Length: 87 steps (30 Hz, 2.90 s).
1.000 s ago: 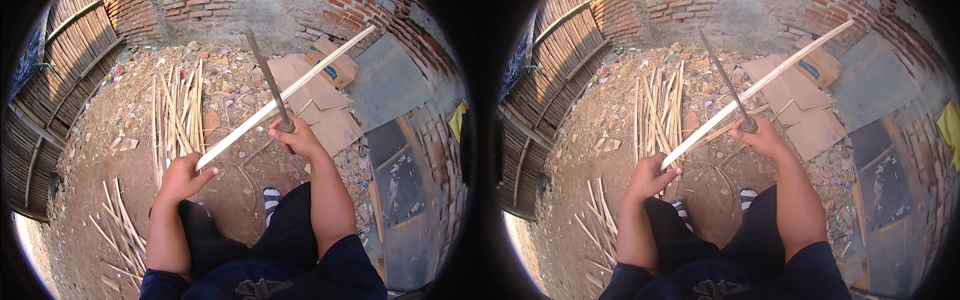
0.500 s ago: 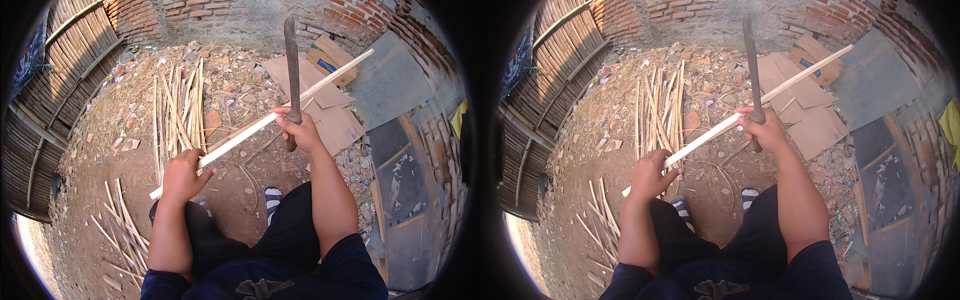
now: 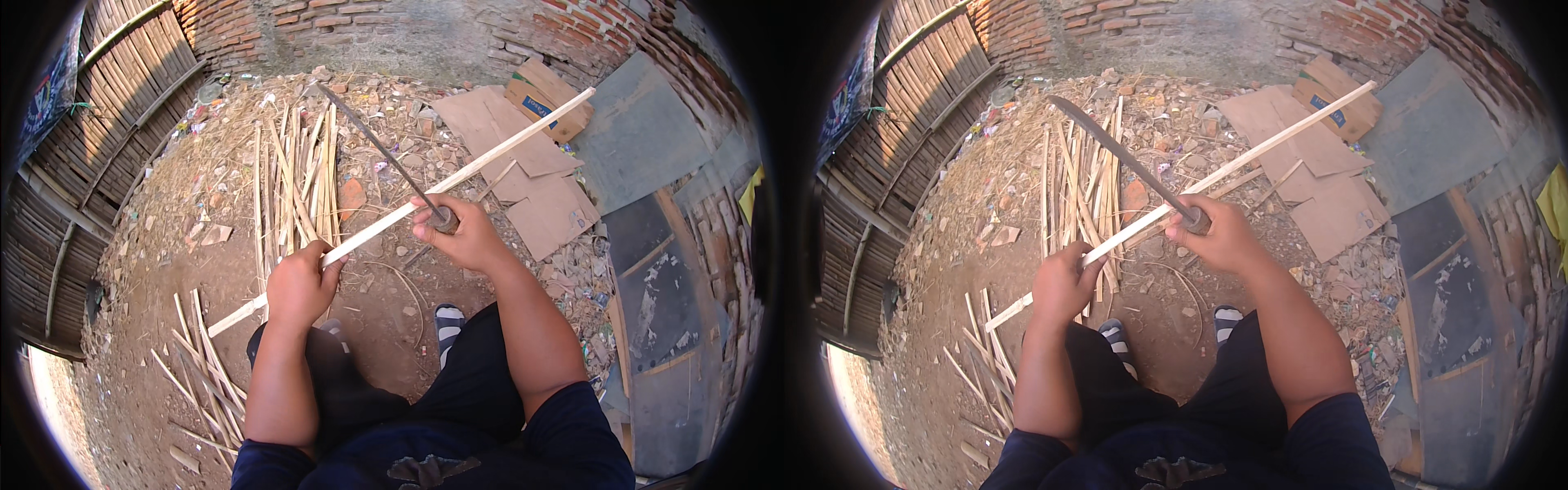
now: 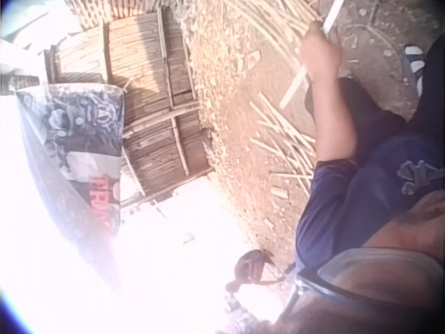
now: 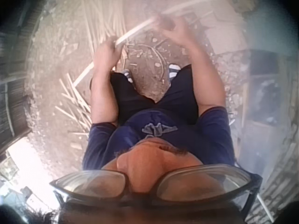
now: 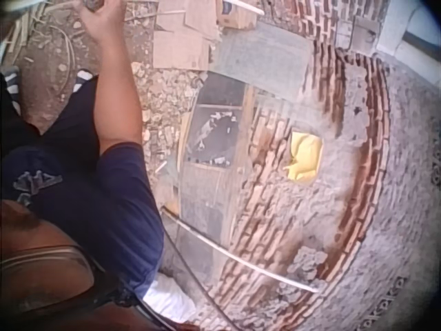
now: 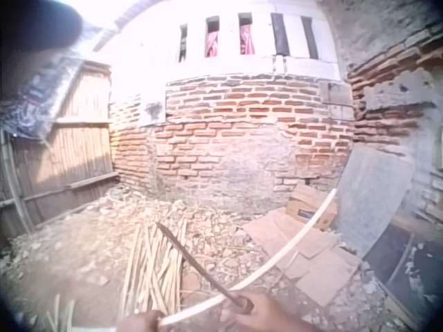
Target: The person shaves and strips thin pieces of wood from a larger bamboo or wood slat using a machete.
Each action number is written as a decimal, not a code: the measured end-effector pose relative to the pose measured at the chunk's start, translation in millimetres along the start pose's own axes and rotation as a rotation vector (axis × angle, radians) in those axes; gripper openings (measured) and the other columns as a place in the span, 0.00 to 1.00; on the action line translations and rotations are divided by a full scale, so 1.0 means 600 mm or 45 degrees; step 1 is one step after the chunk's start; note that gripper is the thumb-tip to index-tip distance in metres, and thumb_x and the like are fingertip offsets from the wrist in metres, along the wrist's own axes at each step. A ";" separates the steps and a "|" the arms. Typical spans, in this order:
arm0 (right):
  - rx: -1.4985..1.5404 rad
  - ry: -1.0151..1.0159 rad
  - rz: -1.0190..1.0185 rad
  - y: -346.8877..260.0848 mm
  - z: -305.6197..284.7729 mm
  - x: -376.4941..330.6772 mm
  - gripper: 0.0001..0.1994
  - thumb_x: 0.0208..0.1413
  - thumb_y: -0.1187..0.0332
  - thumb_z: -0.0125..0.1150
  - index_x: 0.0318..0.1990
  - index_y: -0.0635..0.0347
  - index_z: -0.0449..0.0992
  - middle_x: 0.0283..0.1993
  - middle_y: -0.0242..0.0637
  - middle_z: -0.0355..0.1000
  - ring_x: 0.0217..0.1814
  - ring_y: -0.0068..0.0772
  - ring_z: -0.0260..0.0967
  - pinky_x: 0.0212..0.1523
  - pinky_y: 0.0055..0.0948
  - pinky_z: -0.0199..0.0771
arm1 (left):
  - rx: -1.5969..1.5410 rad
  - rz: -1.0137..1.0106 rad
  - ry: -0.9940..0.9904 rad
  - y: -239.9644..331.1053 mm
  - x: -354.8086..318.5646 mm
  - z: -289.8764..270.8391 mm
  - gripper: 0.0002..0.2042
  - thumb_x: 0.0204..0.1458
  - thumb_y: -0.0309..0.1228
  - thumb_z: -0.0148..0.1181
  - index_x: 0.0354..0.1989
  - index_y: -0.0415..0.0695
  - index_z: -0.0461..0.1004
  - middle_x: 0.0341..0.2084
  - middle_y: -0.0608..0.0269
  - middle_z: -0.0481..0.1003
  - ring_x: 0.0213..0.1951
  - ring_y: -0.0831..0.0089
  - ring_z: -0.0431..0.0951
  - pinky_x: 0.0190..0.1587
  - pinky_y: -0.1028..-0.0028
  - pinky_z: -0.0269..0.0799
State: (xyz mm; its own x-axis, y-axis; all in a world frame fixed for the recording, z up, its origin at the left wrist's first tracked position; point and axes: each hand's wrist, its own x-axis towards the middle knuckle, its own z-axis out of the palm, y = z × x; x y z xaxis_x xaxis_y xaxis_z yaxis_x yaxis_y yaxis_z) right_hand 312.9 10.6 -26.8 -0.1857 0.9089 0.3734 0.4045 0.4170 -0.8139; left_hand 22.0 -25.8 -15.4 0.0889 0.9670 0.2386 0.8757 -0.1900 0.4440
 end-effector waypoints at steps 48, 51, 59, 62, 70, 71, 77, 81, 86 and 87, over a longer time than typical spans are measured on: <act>-0.400 -0.218 0.354 0.022 -0.053 0.015 0.23 0.54 0.53 0.76 0.50 0.60 0.83 0.38 0.54 0.81 0.43 0.52 0.81 0.48 0.44 0.78 | 0.010 -0.060 0.082 -0.016 0.006 -0.017 0.25 0.48 0.56 0.76 0.31 0.42 0.82 0.19 0.54 0.77 0.24 0.52 0.80 0.30 0.57 0.73; -0.709 -0.466 0.191 -0.014 -0.031 0.009 0.23 0.54 0.53 0.76 0.51 0.59 0.83 0.39 0.54 0.81 0.44 0.53 0.81 0.48 0.46 0.78 | -0.025 -0.111 -0.040 -0.017 0.005 -0.024 0.25 0.48 0.56 0.76 0.31 0.42 0.82 0.18 0.54 0.76 0.24 0.52 0.80 0.30 0.57 0.73; -0.356 0.043 0.492 0.053 -0.110 0.018 0.20 0.55 0.54 0.76 0.49 0.59 0.83 0.38 0.51 0.82 0.43 0.52 0.81 0.47 0.43 0.79 | -0.028 -0.148 -0.062 -0.027 0.010 -0.030 0.26 0.48 0.55 0.77 0.31 0.41 0.81 0.18 0.53 0.76 0.24 0.53 0.79 0.30 0.57 0.73; -0.479 -0.177 0.337 0.013 -0.057 0.011 0.20 0.55 0.55 0.76 0.47 0.60 0.82 0.34 0.52 0.80 0.41 0.54 0.80 0.46 0.44 0.78 | -0.045 -0.136 -0.043 -0.018 0.007 -0.025 0.25 0.49 0.55 0.76 0.31 0.41 0.81 0.19 0.53 0.76 0.25 0.52 0.80 0.31 0.57 0.73; -0.479 -0.100 0.399 0.046 -0.100 0.014 0.22 0.56 0.54 0.76 0.47 0.63 0.83 0.35 0.52 0.81 0.42 0.49 0.82 0.46 0.45 0.78 | -0.014 -0.067 0.009 -0.037 0.007 -0.025 0.25 0.49 0.54 0.76 0.30 0.41 0.80 0.19 0.52 0.76 0.25 0.50 0.79 0.31 0.56 0.73; -0.436 0.029 0.481 0.056 -0.110 0.016 0.23 0.56 0.53 0.76 0.48 0.64 0.83 0.36 0.52 0.81 0.42 0.48 0.82 0.46 0.45 0.78 | -0.013 -0.108 -0.025 -0.030 0.008 -0.033 0.25 0.49 0.54 0.76 0.30 0.41 0.80 0.19 0.52 0.76 0.25 0.49 0.79 0.31 0.55 0.73; -0.533 -0.222 0.378 0.002 -0.059 0.009 0.25 0.54 0.51 0.77 0.51 0.62 0.82 0.41 0.54 0.82 0.46 0.54 0.82 0.49 0.46 0.79 | -0.049 -0.080 -0.008 -0.020 0.006 -0.025 0.25 0.49 0.54 0.77 0.30 0.41 0.80 0.18 0.52 0.76 0.25 0.50 0.79 0.31 0.55 0.73; -0.640 -0.382 0.142 0.003 -0.039 -0.001 0.24 0.53 0.52 0.78 0.48 0.61 0.82 0.35 0.53 0.79 0.39 0.50 0.80 0.43 0.45 0.77 | -0.042 -0.083 -0.141 -0.017 0.009 -0.023 0.25 0.49 0.54 0.76 0.31 0.41 0.81 0.19 0.52 0.77 0.26 0.50 0.80 0.31 0.55 0.74; -0.468 0.017 0.411 0.061 -0.106 0.011 0.24 0.55 0.54 0.78 0.52 0.61 0.81 0.36 0.51 0.81 0.40 0.43 0.81 0.44 0.44 0.77 | -0.028 -0.100 -0.081 -0.041 0.010 -0.027 0.25 0.50 0.55 0.75 0.32 0.42 0.81 0.19 0.53 0.77 0.26 0.51 0.80 0.31 0.55 0.74; -0.449 0.090 0.464 0.069 -0.114 0.011 0.24 0.55 0.54 0.77 0.53 0.59 0.82 0.39 0.49 0.82 0.43 0.45 0.82 0.47 0.44 0.78 | -0.027 -0.106 -0.087 -0.038 0.011 -0.028 0.24 0.50 0.55 0.75 0.32 0.42 0.81 0.19 0.53 0.77 0.26 0.51 0.80 0.31 0.55 0.74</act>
State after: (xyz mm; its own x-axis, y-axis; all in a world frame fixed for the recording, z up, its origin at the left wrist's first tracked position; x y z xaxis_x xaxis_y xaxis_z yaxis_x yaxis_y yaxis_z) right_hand 389.5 34.0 -27.7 0.0796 0.9880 0.1324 0.7113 0.0368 -0.7019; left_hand -5.6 -17.8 -9.6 0.0490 0.9888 0.1410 0.8710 -0.1114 0.4784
